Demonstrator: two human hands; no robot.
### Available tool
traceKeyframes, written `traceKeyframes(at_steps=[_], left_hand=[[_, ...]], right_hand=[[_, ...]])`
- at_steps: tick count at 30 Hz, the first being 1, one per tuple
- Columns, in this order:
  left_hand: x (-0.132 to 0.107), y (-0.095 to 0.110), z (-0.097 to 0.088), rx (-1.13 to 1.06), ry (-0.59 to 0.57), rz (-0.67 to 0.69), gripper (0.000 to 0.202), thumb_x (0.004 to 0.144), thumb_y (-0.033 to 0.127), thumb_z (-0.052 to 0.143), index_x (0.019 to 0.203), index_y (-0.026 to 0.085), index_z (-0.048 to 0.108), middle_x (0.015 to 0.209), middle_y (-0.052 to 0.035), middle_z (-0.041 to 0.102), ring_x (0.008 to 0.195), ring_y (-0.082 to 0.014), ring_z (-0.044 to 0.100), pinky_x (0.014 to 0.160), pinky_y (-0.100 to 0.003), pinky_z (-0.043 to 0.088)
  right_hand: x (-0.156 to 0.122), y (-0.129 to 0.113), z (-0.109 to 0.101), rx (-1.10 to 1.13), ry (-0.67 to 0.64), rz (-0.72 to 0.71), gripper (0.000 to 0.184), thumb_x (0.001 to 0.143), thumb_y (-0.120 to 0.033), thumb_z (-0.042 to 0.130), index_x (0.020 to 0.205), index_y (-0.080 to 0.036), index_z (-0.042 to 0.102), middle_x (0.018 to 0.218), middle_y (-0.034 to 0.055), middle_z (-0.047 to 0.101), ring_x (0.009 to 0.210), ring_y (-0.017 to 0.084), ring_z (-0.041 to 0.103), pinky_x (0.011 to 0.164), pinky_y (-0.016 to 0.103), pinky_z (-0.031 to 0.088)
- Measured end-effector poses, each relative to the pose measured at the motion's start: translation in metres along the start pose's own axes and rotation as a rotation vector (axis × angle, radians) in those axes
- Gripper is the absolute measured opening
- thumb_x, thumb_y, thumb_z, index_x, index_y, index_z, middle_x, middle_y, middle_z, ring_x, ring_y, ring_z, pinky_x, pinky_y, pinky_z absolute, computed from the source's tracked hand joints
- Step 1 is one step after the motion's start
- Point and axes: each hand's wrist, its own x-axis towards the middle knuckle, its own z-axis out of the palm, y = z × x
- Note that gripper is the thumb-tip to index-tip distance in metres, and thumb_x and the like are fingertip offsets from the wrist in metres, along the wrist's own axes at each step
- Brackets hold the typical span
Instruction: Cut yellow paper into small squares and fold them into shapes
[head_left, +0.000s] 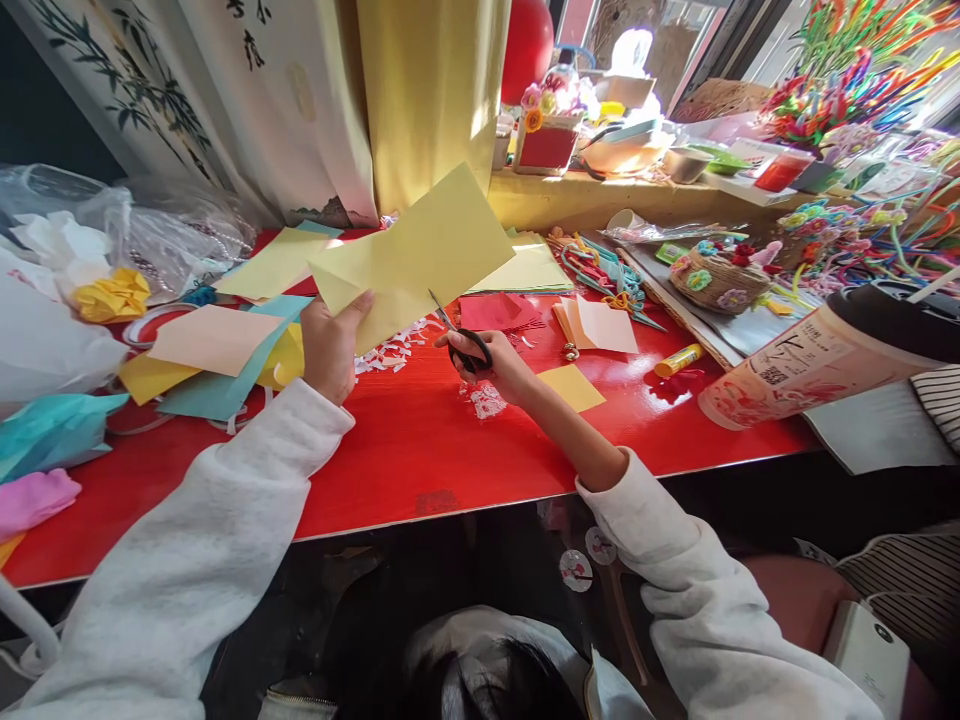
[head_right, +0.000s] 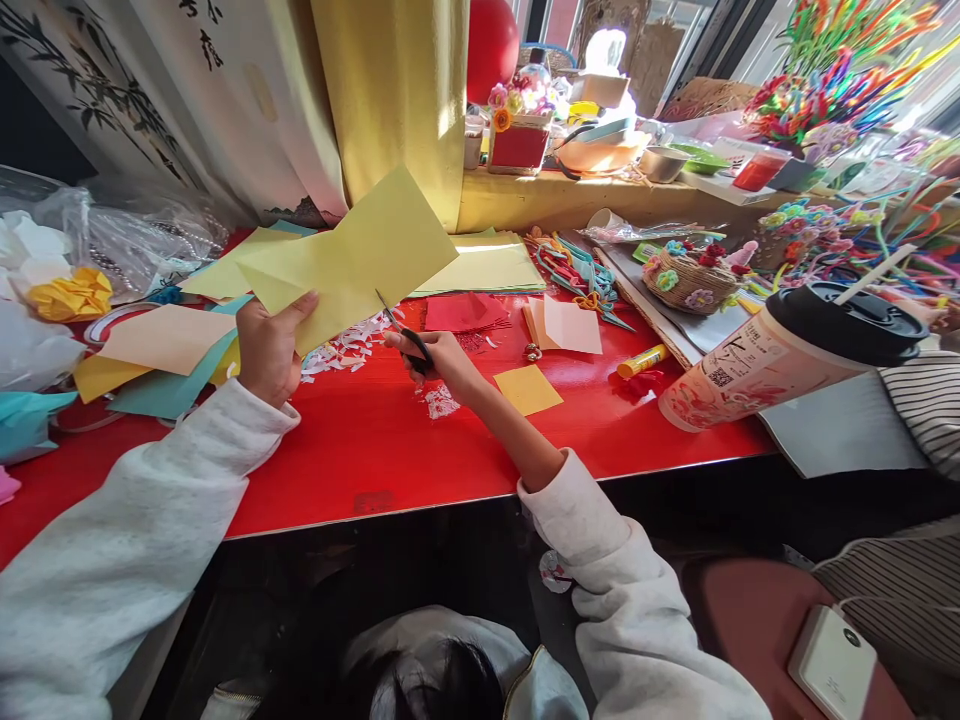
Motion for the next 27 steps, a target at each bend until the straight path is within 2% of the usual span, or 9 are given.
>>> traceKeyframes(at_steps=[11,18,27], left_hand=[[0.001,-0.007,-0.001,0.026,-0.046,-0.019,0.026,0.066,0.028,0.073,0.089,0.017,0.068,0.092,-0.0041,0.07,0.09,-0.0214,0.064,0.085,-0.035,0.053],[0.0,-0.011,-0.001,0.036,-0.076,-0.014,0.028,0.066,0.026,0.072,0.092,0.017,0.068,0.093,-0.0056,0.07,0.087,-0.0213,0.065,0.084,-0.036,0.053],[-0.001,-0.005,0.0,0.046,-0.04,-0.045,0.025,0.066,0.026,0.071,0.089,0.017,0.068,0.094,-0.0054,0.07,0.085,-0.0195,0.065,0.08,-0.03,0.054]], right_hand=[[-0.001,-0.004,-0.001,-0.045,-0.01,0.025,0.048,0.072,-0.055,0.061,0.091,-0.011,0.065,0.057,-0.0026,0.046,0.041,0.004,0.04,0.038,0.02,0.017],[-0.001,-0.004,0.001,-0.051,0.0,0.045,0.053,0.071,-0.06,0.06,0.093,-0.012,0.064,0.056,-0.0027,0.045,0.043,0.005,0.041,0.039,0.021,0.018],[0.001,0.0,-0.001,-0.094,0.032,0.005,0.042,0.069,-0.055,0.064,0.071,-0.014,0.056,0.059,-0.0029,0.043,0.044,0.004,0.039,0.043,0.022,0.019]])
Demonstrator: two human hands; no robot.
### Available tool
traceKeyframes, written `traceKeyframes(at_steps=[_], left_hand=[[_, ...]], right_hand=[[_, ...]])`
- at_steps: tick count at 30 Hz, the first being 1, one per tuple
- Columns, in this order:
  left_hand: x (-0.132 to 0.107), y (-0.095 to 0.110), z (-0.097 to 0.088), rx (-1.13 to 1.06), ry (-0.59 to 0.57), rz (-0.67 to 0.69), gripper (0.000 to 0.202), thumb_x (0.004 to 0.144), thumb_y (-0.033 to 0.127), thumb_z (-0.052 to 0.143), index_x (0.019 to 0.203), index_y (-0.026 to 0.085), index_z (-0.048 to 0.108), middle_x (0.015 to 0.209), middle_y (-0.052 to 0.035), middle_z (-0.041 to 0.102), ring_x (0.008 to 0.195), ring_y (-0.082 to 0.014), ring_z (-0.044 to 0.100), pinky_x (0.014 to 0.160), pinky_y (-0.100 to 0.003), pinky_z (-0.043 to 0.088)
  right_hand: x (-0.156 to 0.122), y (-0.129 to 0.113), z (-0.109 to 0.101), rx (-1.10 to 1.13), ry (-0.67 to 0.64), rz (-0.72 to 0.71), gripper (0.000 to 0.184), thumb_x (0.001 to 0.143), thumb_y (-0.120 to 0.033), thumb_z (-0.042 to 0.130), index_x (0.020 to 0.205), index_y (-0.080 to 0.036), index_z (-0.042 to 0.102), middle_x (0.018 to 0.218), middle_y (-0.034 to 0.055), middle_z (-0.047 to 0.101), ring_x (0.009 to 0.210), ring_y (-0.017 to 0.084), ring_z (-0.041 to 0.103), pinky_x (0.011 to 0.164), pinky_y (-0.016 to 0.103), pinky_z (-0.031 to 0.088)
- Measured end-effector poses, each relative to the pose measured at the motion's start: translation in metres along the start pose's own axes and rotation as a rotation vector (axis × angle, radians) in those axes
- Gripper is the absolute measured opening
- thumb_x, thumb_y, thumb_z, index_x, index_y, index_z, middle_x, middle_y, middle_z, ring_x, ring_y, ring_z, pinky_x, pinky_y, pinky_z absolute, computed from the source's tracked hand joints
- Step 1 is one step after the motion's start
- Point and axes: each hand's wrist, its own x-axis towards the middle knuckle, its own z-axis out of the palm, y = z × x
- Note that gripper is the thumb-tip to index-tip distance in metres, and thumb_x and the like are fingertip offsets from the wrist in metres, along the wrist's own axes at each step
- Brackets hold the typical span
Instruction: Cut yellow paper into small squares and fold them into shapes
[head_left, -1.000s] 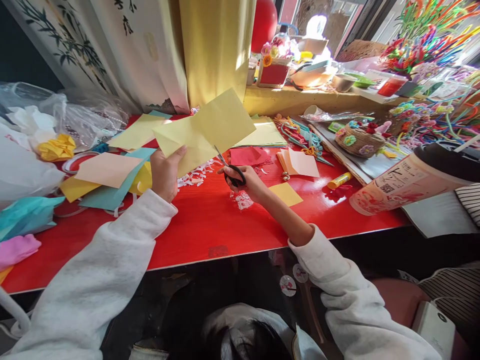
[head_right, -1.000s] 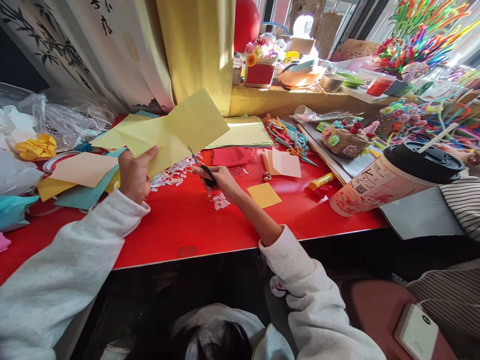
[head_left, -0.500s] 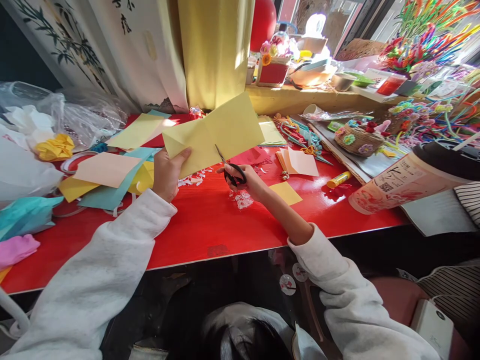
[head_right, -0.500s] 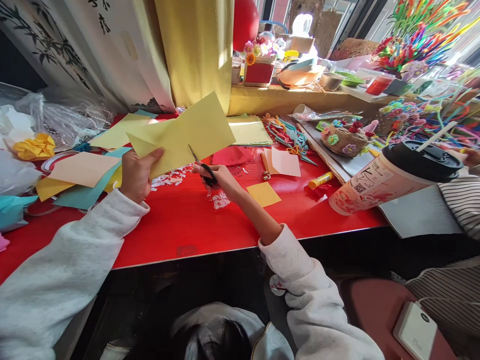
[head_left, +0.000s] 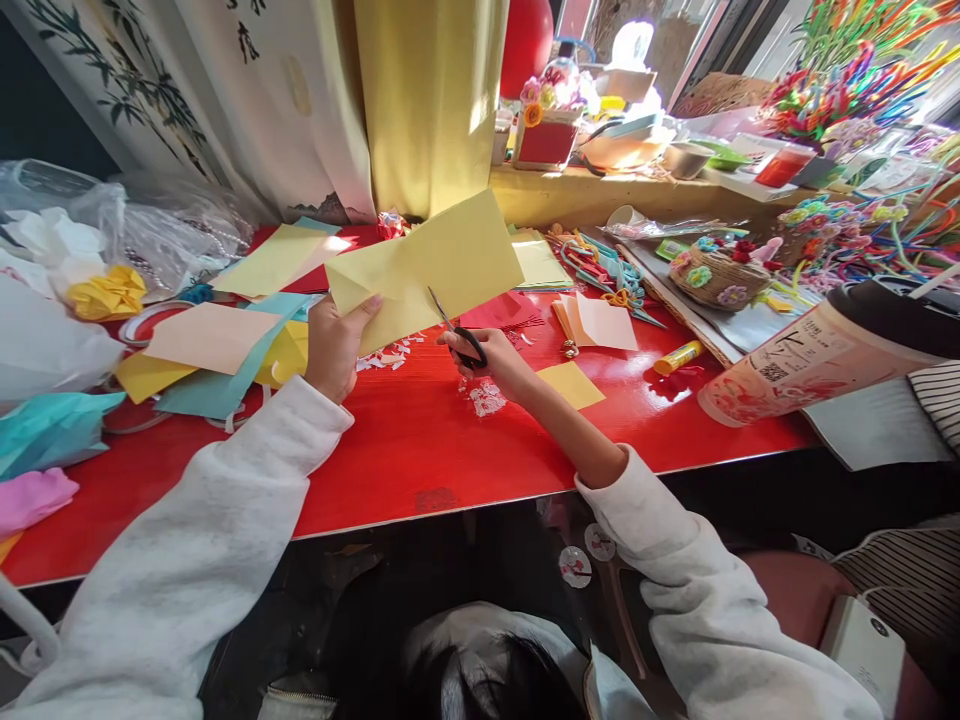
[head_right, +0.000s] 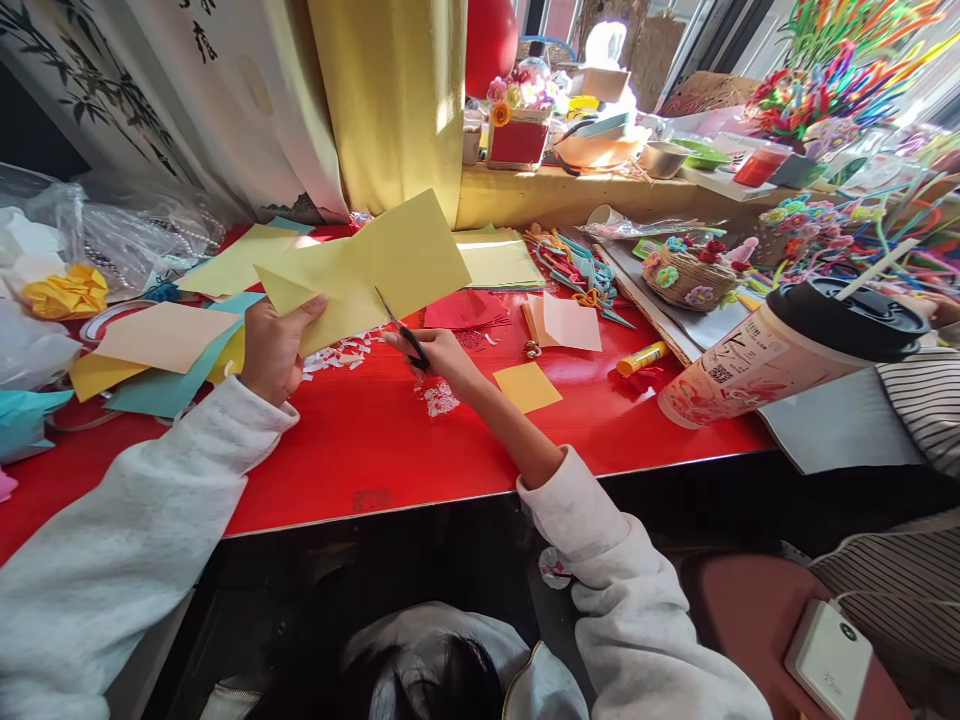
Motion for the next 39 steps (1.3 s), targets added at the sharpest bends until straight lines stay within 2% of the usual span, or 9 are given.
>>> traceKeyframes(at_steps=[9,18,21,25,29,33,39], left_hand=[[-0.001,0.0015,0.0022,-0.003,0.025,-0.019,0.026,0.065,0.026,0.072,0.088,0.016,0.067,0.095,-0.0073,0.069,0.088,-0.0216,0.065,0.082,-0.033,0.053],[-0.0005,-0.0004,0.0011,0.014,0.027,-0.011,0.022,0.064,0.027,0.072,0.083,0.017,0.068,0.092,-0.0048,0.071,0.083,-0.0188,0.065,0.077,-0.028,0.055],[-0.0001,-0.0027,-0.0002,0.027,0.025,-0.017,0.023,0.064,0.028,0.072,0.084,0.018,0.068,0.092,-0.0048,0.07,0.084,-0.0188,0.065,0.078,-0.028,0.054],[-0.0007,-0.006,-0.0005,0.028,0.004,-0.027,0.024,0.065,0.029,0.071,0.086,0.018,0.068,0.094,-0.0059,0.07,0.085,-0.0203,0.065,0.078,-0.031,0.054],[-0.0034,-0.0074,0.0025,0.026,-0.04,-0.033,0.02,0.065,0.028,0.072,0.082,0.017,0.068,0.088,-0.006,0.07,0.085,-0.0208,0.065,0.08,-0.031,0.053],[-0.0059,-0.0059,0.005,0.025,-0.061,-0.043,0.02,0.066,0.027,0.071,0.083,0.017,0.068,0.086,-0.0053,0.07,0.082,-0.0203,0.066,0.077,-0.03,0.055],[-0.0072,-0.0031,0.0049,0.013,-0.063,-0.067,0.02,0.065,0.027,0.071,0.082,0.016,0.068,0.091,-0.0059,0.07,0.081,-0.0206,0.066,0.072,-0.03,0.056]], right_hand=[[-0.0014,-0.002,0.0037,0.035,0.014,-0.05,0.041,0.068,-0.051,0.068,0.061,-0.015,0.049,0.055,-0.0046,0.035,0.044,0.004,0.035,0.043,0.022,0.022],[-0.0007,-0.0005,0.0043,0.079,0.002,-0.07,0.042,0.067,-0.048,0.07,0.059,-0.015,0.045,0.055,-0.0055,0.033,0.043,0.003,0.034,0.042,0.021,0.022],[0.0001,0.0013,0.0042,0.077,0.026,-0.051,0.041,0.066,-0.051,0.069,0.061,-0.015,0.05,0.055,-0.0044,0.038,0.043,0.004,0.036,0.042,0.021,0.024],[-0.0003,0.0011,0.0032,0.076,0.032,0.009,0.042,0.068,-0.054,0.066,0.075,-0.013,0.06,0.059,-0.0028,0.044,0.042,0.004,0.039,0.041,0.021,0.025],[-0.0013,-0.0021,0.002,0.089,0.037,0.025,0.046,0.067,-0.056,0.066,0.082,-0.012,0.063,0.059,-0.0031,0.045,0.041,0.004,0.038,0.039,0.021,0.023],[-0.001,-0.0031,0.001,0.092,0.036,0.034,0.047,0.067,-0.055,0.066,0.083,-0.011,0.063,0.059,-0.0029,0.046,0.041,0.004,0.039,0.038,0.022,0.019],[0.0,-0.0008,0.0008,0.097,0.038,-0.011,0.041,0.068,-0.051,0.068,0.075,-0.012,0.06,0.059,-0.0033,0.045,0.041,0.003,0.038,0.041,0.022,0.021]])
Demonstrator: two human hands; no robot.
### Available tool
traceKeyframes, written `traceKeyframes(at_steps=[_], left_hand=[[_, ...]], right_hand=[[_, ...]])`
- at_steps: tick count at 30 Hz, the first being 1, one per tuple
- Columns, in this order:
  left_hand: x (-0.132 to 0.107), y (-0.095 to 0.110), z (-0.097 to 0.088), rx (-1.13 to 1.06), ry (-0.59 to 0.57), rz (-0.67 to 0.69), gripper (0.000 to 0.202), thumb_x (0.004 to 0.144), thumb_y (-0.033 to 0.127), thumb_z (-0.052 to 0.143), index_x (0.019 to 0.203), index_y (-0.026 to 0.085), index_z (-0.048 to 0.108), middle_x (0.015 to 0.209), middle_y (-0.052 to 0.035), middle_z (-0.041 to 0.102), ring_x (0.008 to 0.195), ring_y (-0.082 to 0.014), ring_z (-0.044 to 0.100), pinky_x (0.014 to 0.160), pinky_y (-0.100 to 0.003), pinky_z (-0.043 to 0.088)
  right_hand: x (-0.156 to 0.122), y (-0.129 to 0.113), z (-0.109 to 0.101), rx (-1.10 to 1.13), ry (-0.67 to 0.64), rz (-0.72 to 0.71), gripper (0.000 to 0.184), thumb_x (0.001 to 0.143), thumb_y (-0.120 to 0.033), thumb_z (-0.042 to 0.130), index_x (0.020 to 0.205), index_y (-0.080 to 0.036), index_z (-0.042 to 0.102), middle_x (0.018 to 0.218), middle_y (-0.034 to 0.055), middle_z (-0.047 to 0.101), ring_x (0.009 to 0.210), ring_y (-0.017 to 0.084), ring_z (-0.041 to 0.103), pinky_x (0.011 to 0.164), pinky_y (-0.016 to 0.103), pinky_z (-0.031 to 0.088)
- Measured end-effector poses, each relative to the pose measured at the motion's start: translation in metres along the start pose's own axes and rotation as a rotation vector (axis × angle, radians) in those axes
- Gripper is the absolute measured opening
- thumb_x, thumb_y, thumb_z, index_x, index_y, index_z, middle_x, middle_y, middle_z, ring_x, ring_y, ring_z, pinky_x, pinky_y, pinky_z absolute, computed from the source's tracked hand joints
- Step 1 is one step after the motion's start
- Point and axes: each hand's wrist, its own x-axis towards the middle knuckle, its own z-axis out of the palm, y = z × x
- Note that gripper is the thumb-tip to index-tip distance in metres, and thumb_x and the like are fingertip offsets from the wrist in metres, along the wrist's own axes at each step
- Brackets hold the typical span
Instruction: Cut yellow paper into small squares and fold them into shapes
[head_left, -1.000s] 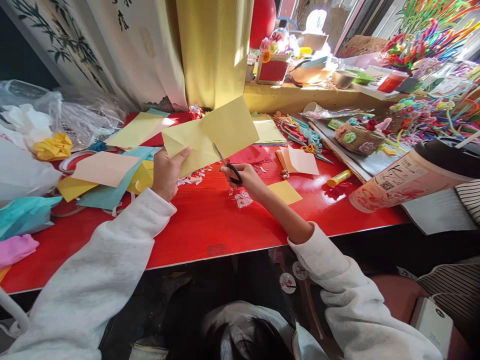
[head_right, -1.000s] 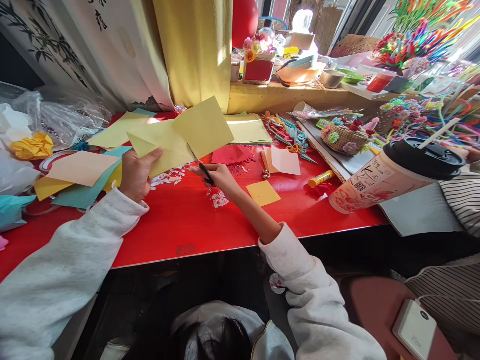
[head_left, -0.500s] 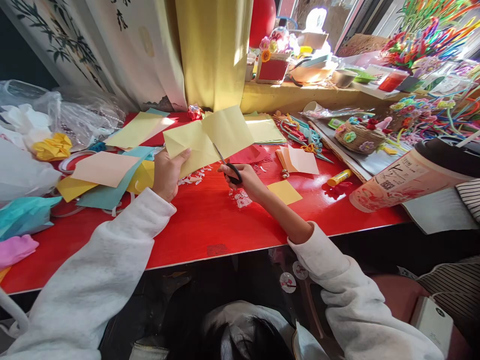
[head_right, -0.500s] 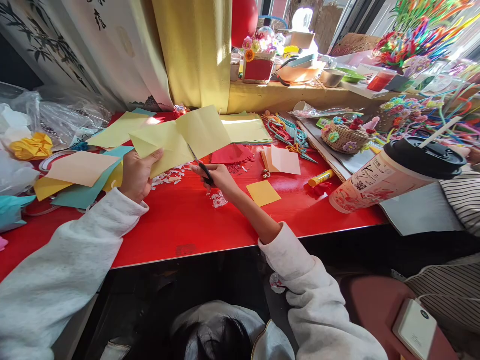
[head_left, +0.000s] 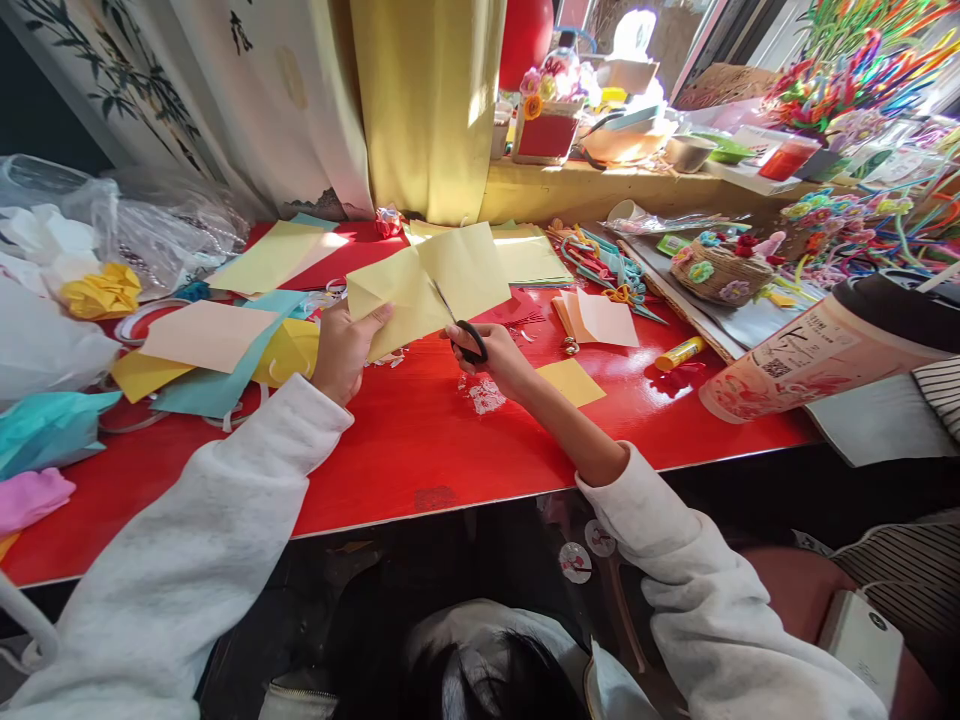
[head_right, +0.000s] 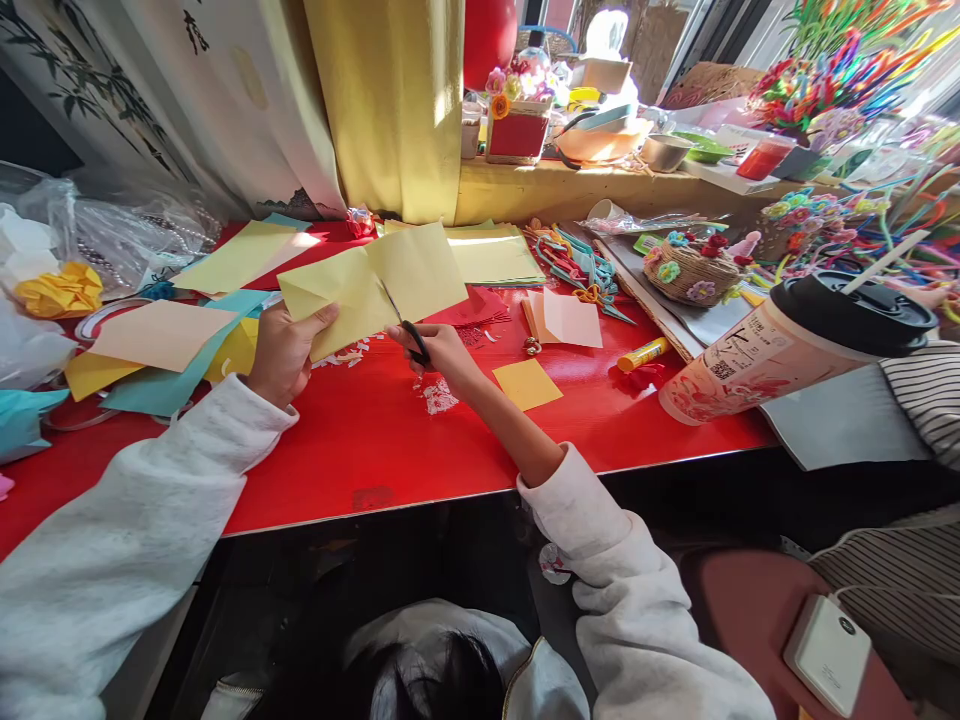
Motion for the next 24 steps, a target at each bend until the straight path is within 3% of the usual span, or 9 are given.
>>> traceKeyframes(at_steps=[9,18,24], left_hand=[[0.0006,-0.0006,0.0004,-0.014,0.011,-0.036,0.023,0.065,0.025,0.072,0.085,0.014,0.067,0.091,-0.0092,0.069,0.086,-0.023,0.066,0.078,-0.033,0.055],[0.0011,-0.0026,-0.0026,-0.004,-0.04,-0.003,0.023,0.066,0.028,0.073,0.085,0.016,0.069,0.09,-0.0079,0.07,0.085,-0.0242,0.066,0.072,-0.033,0.057],[0.0016,-0.0048,-0.0022,0.007,-0.051,-0.04,0.026,0.063,0.027,0.074,0.086,0.015,0.069,0.09,-0.0081,0.07,0.082,-0.0244,0.066,0.066,-0.032,0.058]], right_hand=[[-0.0005,-0.0008,-0.0005,-0.018,0.042,-0.005,0.04,0.067,-0.051,0.069,0.068,-0.012,0.058,0.055,-0.0037,0.042,0.041,0.004,0.036,0.042,0.023,0.021],[0.0016,-0.0001,-0.0021,0.033,0.004,0.023,0.041,0.069,-0.052,0.067,0.066,-0.017,0.046,0.059,-0.0028,0.047,0.04,0.004,0.039,0.038,0.02,0.019],[0.0011,-0.0003,-0.0025,0.017,-0.004,-0.007,0.041,0.073,-0.048,0.064,0.059,-0.016,0.042,0.054,-0.0033,0.042,0.039,0.003,0.035,0.037,0.019,0.02]])
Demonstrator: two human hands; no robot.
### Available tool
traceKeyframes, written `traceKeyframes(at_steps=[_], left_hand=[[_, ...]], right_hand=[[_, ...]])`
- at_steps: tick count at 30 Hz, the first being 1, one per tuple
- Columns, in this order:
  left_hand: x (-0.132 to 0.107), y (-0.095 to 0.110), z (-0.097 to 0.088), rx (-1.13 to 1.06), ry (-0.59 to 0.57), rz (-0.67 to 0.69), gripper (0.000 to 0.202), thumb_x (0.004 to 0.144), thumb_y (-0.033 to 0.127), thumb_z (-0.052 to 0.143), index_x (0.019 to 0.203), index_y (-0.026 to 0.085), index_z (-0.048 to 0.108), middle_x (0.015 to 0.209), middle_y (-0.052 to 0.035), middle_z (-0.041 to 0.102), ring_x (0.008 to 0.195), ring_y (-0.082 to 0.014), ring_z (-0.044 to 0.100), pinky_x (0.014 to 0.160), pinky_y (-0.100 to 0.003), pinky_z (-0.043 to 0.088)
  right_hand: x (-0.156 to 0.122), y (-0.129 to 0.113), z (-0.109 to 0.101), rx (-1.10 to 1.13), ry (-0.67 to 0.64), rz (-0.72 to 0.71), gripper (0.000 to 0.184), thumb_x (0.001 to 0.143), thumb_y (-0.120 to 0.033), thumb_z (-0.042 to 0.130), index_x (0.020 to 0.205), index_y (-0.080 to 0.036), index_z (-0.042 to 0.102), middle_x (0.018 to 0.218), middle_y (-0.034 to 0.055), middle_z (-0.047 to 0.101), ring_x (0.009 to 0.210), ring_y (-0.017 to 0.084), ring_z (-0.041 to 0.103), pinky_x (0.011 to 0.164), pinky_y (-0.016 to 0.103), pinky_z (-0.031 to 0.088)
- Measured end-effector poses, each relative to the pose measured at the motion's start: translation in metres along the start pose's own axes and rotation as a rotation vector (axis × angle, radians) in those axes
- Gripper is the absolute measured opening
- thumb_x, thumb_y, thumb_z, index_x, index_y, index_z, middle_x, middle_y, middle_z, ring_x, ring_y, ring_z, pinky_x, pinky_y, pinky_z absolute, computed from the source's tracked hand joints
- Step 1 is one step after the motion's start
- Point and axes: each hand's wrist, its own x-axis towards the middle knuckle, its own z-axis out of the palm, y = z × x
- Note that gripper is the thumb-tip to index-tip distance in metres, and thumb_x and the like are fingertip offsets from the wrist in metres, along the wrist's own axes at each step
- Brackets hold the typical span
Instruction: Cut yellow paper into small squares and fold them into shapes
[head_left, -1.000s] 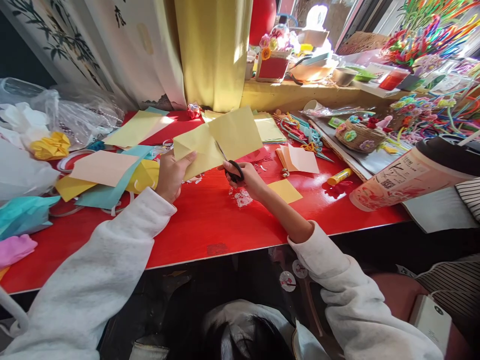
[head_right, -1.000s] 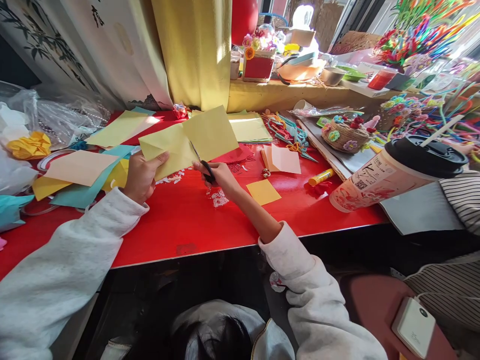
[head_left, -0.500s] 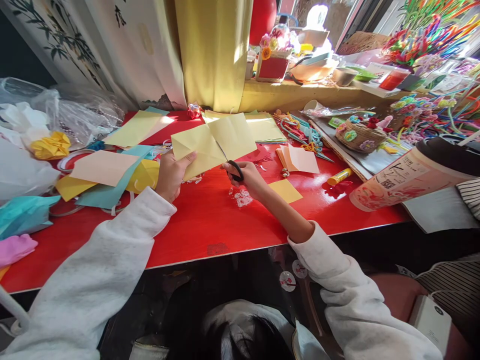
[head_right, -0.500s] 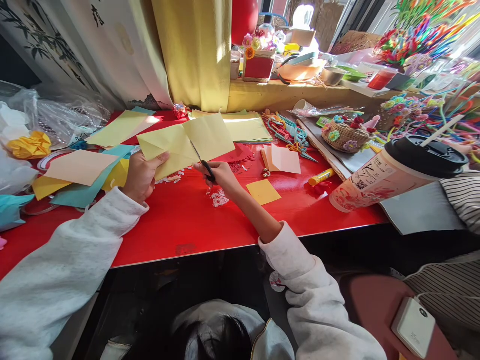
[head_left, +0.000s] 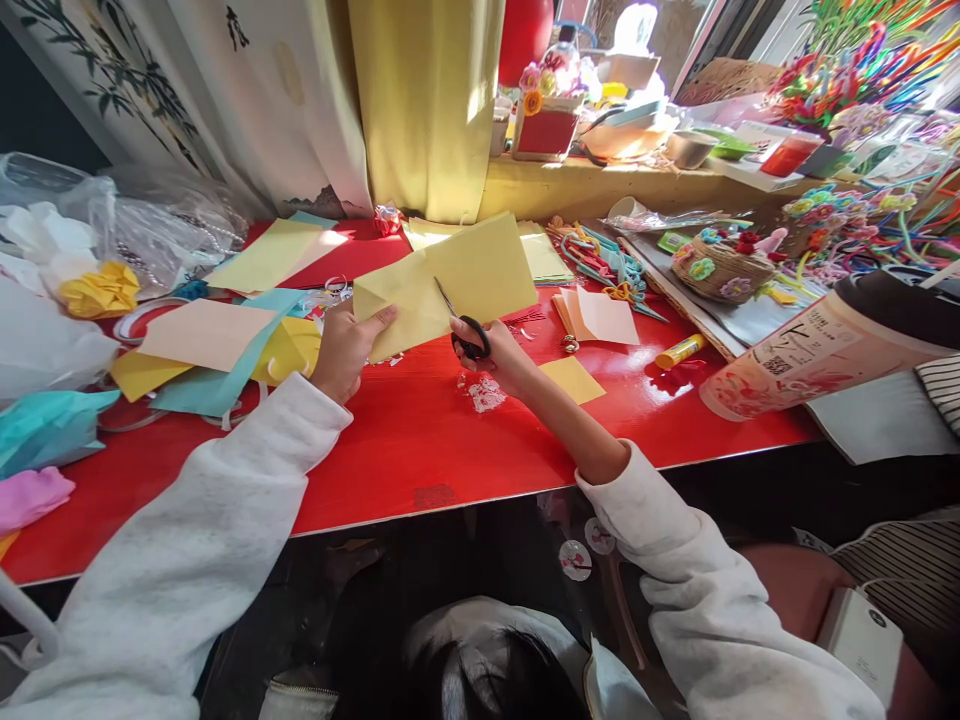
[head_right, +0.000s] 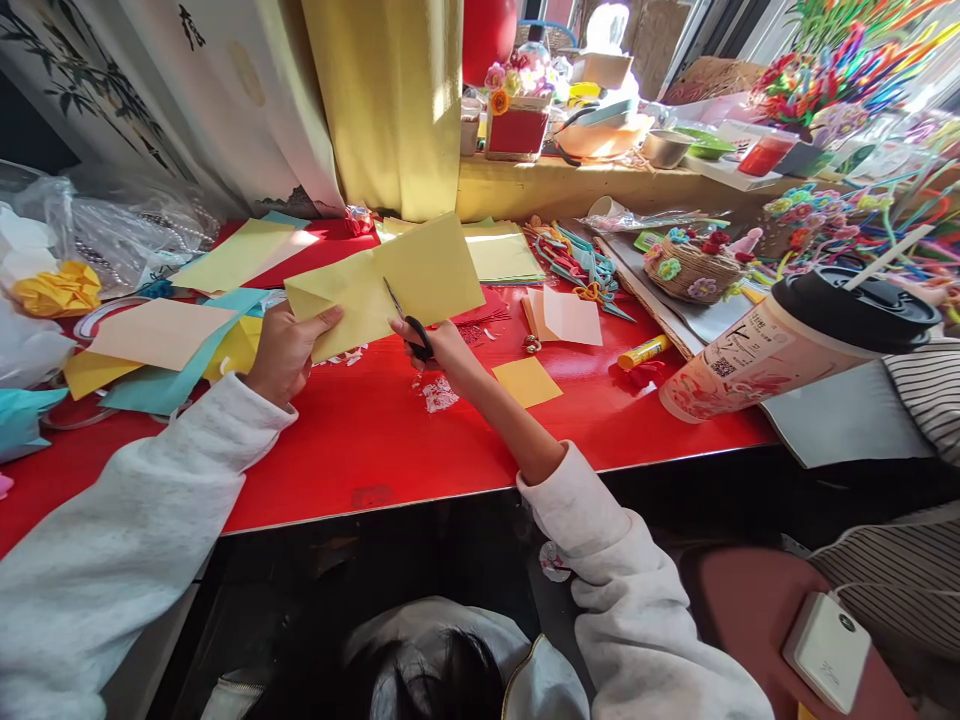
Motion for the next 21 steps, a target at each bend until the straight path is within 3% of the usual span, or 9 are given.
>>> traceKeyframes(at_steps=[8,21], left_hand=[[-0.0048,0.004,0.0004,0.027,-0.034,-0.005,0.029,0.065,0.028,0.073,0.09,0.013,0.068,0.095,-0.0085,0.069,0.09,-0.0251,0.065,0.077,-0.034,0.055],[-0.0056,0.005,0.0014,0.02,-0.086,-0.04,0.035,0.064,0.028,0.074,0.095,0.013,0.068,0.1,-0.0084,0.069,0.091,-0.024,0.064,0.074,-0.03,0.054]], right_hand=[[0.0005,0.0001,0.0001,-0.029,0.042,-0.029,0.039,0.066,-0.048,0.07,0.064,-0.016,0.046,0.052,-0.0047,0.044,0.039,0.003,0.034,0.038,0.019,0.025],[0.0002,-0.0006,0.0005,-0.007,0.056,0.006,0.043,0.067,-0.052,0.069,0.065,-0.017,0.044,0.049,-0.0053,0.042,0.037,0.003,0.035,0.035,0.016,0.019]])
